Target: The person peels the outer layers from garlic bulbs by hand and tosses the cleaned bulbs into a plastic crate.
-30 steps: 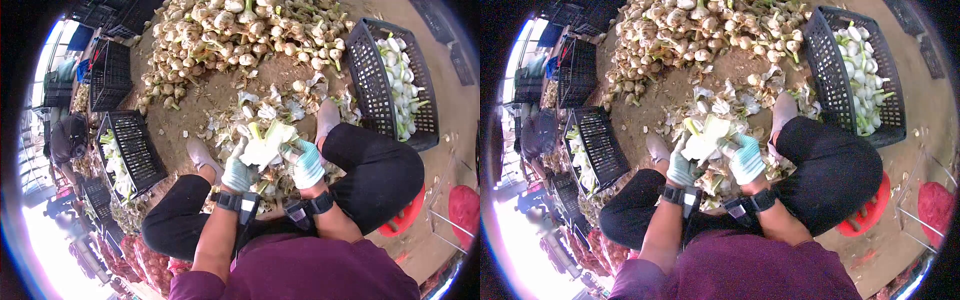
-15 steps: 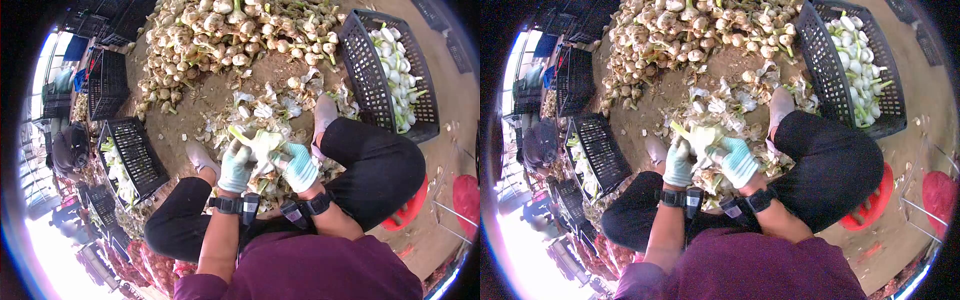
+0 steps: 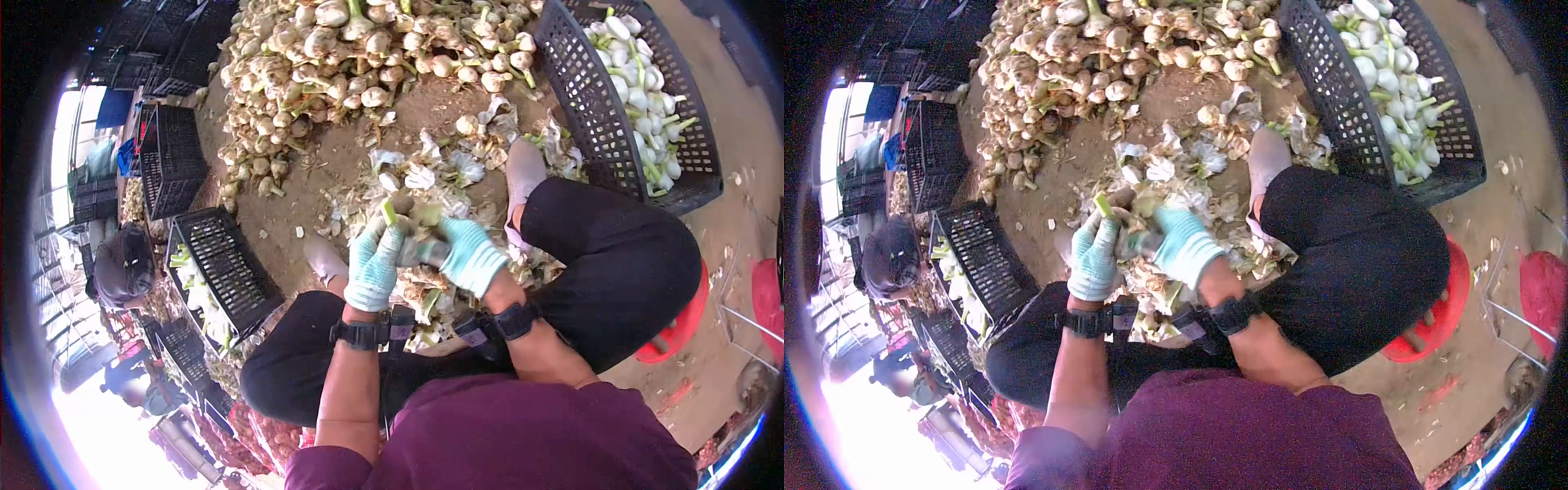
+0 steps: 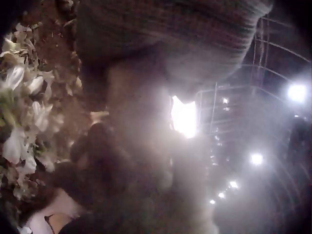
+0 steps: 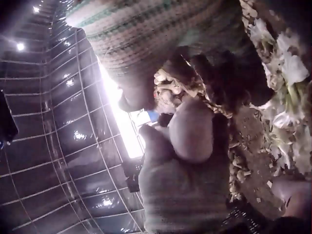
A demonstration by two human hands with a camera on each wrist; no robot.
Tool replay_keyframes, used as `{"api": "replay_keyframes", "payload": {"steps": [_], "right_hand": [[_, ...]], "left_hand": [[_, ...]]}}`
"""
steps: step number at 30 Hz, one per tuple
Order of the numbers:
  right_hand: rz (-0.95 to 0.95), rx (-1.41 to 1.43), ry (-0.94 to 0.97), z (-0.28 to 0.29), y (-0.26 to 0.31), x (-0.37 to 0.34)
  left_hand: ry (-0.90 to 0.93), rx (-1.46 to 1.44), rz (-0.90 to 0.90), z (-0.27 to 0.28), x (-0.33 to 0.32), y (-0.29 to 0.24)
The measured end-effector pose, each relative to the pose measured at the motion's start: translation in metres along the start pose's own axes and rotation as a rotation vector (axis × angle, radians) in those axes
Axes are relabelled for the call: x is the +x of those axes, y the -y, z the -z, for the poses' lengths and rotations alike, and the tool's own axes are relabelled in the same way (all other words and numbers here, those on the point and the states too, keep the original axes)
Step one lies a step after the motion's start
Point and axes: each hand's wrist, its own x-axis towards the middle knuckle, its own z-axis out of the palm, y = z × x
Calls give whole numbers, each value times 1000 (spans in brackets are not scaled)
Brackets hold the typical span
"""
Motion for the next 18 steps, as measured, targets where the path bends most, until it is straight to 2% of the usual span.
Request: {"api": "replay_keyframes", "payload": {"steps": [1,2,3,4,5,6,8,9,10,12,14,15,16,17,18], "right_hand": [[-121,318,82,3,4,-1],[-125,323,78,3,-1,-3],[-189,485,71,1,-10,-4],[-252,648,64,0,-15,-5],[-234,522,41,2,-16,-4],[-237,527,40,1,-16,-5],[-190,707,-207,-3,-17,-7],[-420,743,-203,11,6,-8],[-424,749,-209,9,3,-7],[-148,-27,-272,5,-3,-7],[-213,32,-358,-2,-5,-6],[-253,154,-355,-2,-10,-5],[-290,278,-351,-2,-15,-3],[-298,286,-359,-3,-22,-1],[-435,217,-346,-6,-31,1]], "left_hand": [[15,-52,56,-2,0,-5],[27,-100,115,-3,0,-9],[28,-93,120,-2,3,-7],[50,-174,31,0,6,-3],[71,-258,-59,0,9,-2],[61,-340,7,0,10,-5],[46,-153,-10,0,16,-7],[48,-149,-7,-2,18,-11],[56,-34,-38,-5,20,-16],[68,180,-161,-13,24,-13],[83,344,-229,-22,26,-10],[125,457,-345,-24,32,-10],[138,463,-340,-26,31,-13],[73,271,-164,-31,29,-24],[7,81,12,-34,30,-30]]}}
